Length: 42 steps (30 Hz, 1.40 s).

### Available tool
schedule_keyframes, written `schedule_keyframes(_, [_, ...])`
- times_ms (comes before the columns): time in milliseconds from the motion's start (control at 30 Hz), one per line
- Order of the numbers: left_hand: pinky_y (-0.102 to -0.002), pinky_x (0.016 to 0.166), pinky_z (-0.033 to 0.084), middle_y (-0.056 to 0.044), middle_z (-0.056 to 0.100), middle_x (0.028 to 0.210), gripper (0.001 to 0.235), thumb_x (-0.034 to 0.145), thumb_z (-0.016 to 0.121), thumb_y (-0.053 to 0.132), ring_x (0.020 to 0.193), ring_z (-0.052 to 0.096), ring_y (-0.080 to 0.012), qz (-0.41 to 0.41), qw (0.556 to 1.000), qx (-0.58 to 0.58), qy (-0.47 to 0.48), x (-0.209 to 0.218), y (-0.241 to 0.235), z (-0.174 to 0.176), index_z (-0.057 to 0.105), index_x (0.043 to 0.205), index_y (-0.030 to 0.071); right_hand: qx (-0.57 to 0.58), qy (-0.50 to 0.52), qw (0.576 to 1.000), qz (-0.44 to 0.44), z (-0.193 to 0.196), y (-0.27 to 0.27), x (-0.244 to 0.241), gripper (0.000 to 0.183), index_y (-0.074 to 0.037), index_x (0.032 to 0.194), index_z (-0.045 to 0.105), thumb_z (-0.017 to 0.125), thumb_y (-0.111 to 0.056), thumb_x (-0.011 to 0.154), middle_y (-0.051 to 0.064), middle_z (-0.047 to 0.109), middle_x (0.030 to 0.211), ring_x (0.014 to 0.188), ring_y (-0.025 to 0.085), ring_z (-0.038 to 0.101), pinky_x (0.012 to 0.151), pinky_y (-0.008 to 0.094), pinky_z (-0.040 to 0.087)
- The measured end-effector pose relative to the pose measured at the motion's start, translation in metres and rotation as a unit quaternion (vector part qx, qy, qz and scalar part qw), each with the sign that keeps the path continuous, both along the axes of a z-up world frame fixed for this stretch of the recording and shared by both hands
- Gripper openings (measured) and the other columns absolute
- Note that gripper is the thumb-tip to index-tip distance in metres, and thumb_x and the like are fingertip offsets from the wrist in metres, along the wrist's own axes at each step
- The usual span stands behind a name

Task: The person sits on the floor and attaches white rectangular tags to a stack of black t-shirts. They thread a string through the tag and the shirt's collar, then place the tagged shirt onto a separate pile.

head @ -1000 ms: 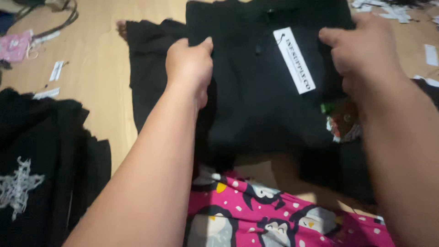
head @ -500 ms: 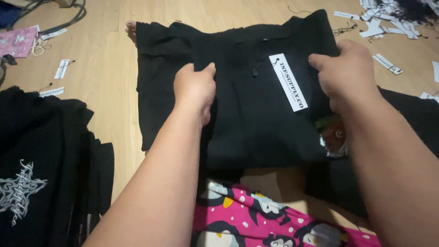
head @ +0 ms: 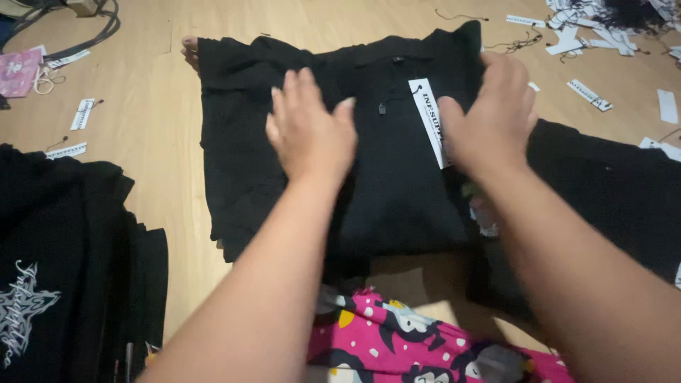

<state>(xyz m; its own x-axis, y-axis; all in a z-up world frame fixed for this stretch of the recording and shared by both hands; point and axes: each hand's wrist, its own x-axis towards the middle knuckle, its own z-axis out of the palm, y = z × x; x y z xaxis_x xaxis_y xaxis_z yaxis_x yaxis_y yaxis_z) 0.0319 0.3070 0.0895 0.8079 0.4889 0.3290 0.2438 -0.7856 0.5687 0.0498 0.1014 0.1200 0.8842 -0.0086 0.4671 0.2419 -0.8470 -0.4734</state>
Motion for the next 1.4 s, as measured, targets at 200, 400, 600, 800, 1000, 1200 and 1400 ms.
schedule_keyframes(200, [-0.073, 0.122, 0.005, -0.007, 0.028, 0.168, 0.071, 0.091, 0.069, 0.051, 0.156, 0.011, -0.0382, -0.043, 0.972, 0.211, -0.091, -0.018, -0.058, 0.015, 0.048, 0.156, 0.028, -0.092, -0.069, 0.993, -0.023, -0.037, 0.011, -0.01, 0.082, -0.019, 0.177, 0.032, 0.073, -0.034, 0.108, 0.014, -0.013, 0.169, 0.162, 0.046, 0.0, 0.126, 0.074, 0.012])
schedule_keyframes(400, [-0.066, 0.12, 0.008, -0.01, 0.024, 0.168, 0.055, 0.1, 0.038, 0.04, 0.155, 0.014, -0.0396, -0.189, 0.981, -0.011, 0.027, 0.004, -0.046, 0.003, 0.047, 0.152, 0.03, 0.108, 0.028, 0.98, 0.162, -0.065, 0.007, 0.023, 0.052, -0.007, 0.155, 0.045, 0.036, -0.032, 0.11, 0.025, 0.036, 0.162, 0.152, 0.037, 0.029, 0.122, 0.046, 0.021])
schedule_keyframes(600, [-0.061, 0.123, 0.004, -0.01, 0.02, 0.17, 0.051, 0.104, 0.036, 0.037, 0.158, 0.01, -0.0347, -0.203, 0.977, -0.057, -0.001, 0.01, -0.031, -0.013, 0.047, 0.153, 0.03, 0.104, 0.023, 0.984, 0.142, -0.075, 0.022, 0.026, 0.053, -0.014, 0.157, 0.043, 0.033, -0.038, 0.111, 0.018, 0.032, 0.166, 0.155, 0.038, 0.024, 0.119, 0.055, 0.018])
schedule_keyframes(800, [-0.062, 0.124, 0.006, -0.009, 0.02, 0.17, 0.052, 0.105, 0.032, 0.042, 0.159, 0.011, -0.0353, -0.201, 0.978, -0.044, -0.026, 0.019, -0.025, -0.028, 0.047, 0.154, 0.032, 0.105, 0.055, 0.982, 0.147, -0.073, 0.023, 0.032, 0.054, -0.019, 0.159, 0.04, 0.032, -0.041, 0.11, 0.014, 0.027, 0.169, 0.157, 0.036, 0.019, 0.119, 0.059, 0.012])
schedule_keyframes(1000, [-0.056, 0.126, 0.005, -0.007, 0.019, 0.173, 0.057, 0.108, 0.028, 0.044, 0.161, 0.01, -0.0329, -0.194, 0.98, -0.046, -0.029, 0.009, -0.029, -0.03, 0.026, 0.162, 0.027, 0.113, 0.118, 0.972, 0.169, -0.061, 0.016, 0.015, 0.08, -0.019, 0.163, 0.027, 0.014, -0.065, 0.099, 0.013, 0.013, 0.172, 0.16, 0.032, 0.008, 0.123, 0.057, 0.005])
schedule_keyframes(1200, [-0.058, 0.123, 0.003, -0.018, 0.008, 0.174, 0.089, 0.094, 0.015, 0.073, 0.16, 0.008, -0.0361, -0.17, 0.983, -0.073, 0.001, -0.03, -0.048, -0.01, 0.006, 0.164, 0.018, 0.193, 0.171, 0.943, 0.209, -0.053, -0.003, 0.002, 0.091, -0.015, 0.162, 0.027, 0.013, -0.072, 0.092, 0.018, 0.012, 0.171, 0.159, 0.033, 0.002, 0.125, 0.044, 0.0])
schedule_keyframes(1400, [-0.075, 0.124, 0.021, -0.015, 0.012, 0.17, 0.099, 0.083, 0.076, 0.075, 0.16, 0.01, -0.0439, -0.038, 0.97, 0.216, -0.104, -0.051, -0.122, 0.012, 0.046, 0.161, 0.023, 0.092, 0.069, 0.976, 0.184, -0.091, -0.056, -0.009, 0.065, -0.005, 0.154, 0.041, 0.05, -0.039, 0.099, 0.025, 0.039, 0.16, 0.153, 0.039, 0.028, 0.122, 0.048, 0.022])
